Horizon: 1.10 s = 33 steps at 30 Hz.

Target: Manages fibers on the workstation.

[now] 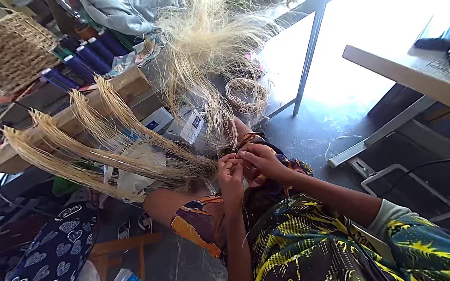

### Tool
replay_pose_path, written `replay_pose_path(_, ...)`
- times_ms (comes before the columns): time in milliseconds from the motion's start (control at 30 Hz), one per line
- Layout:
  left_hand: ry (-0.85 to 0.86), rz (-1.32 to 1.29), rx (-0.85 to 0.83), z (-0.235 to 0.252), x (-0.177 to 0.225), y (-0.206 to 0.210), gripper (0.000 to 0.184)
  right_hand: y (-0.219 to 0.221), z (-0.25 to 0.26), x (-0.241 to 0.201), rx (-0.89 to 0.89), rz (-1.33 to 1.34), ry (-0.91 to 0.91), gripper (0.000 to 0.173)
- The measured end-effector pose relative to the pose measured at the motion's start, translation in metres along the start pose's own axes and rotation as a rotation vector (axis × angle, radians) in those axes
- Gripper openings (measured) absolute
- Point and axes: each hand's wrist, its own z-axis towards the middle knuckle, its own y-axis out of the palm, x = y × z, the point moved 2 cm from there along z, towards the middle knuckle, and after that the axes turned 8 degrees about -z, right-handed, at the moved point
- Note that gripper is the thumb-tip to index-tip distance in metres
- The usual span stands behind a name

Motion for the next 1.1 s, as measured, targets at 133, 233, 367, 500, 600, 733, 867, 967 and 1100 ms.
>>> replay_pose_path(133,-0.030,0.045,-0.135,0.001,-0.001,-0.005,0.011,0.005,0.004,-0.001,0.032,0.061,-0.012,0.015)
replay_pose_path(233,-0.065,0.108,-0.133,0.003,0.001,-0.015,0.016,0.005,-0.002,0.004,0.080,-0.004,-0.027,0.016)
replay_pose_path(367,-0.044,0.063,-0.018,0.005,-0.002,-0.020,0.018,0.006,-0.012,0.005,0.042,-0.100,-0.023,0.021)
replay_pose_path(500,-0.010,-0.107,0.047,0.004,-0.007,-0.014,0.013,0.022,-0.029,0.013,-0.161,-0.098,-0.029,0.022)
replay_pose_path(600,-0.021,-0.084,0.071,0.002,-0.003,-0.011,0.013,0.029,-0.033,0.018,-0.200,-0.065,-0.023,0.018)
replay_pose_path(733,-0.032,0.047,-0.026,0.001,0.001,-0.018,0.010,0.015,-0.021,0.008,-0.114,-0.015,0.023,0.024)
replay_pose_path(867,-0.081,0.121,-0.191,-0.001,0.001,-0.015,0.009,0.002,-0.011,0.001,-0.023,0.025,-0.049,0.019)
replay_pose_path(967,-0.100,0.128,-0.221,-0.001,-0.002,-0.011,0.007,0.000,-0.011,0.002,0.035,0.013,-0.041,0.013)
replay_pose_path(1100,-0.161,0.107,-0.182,0.001,0.001,-0.017,0.022,0.000,-0.018,0.004,0.040,0.000,-0.006,0.013)
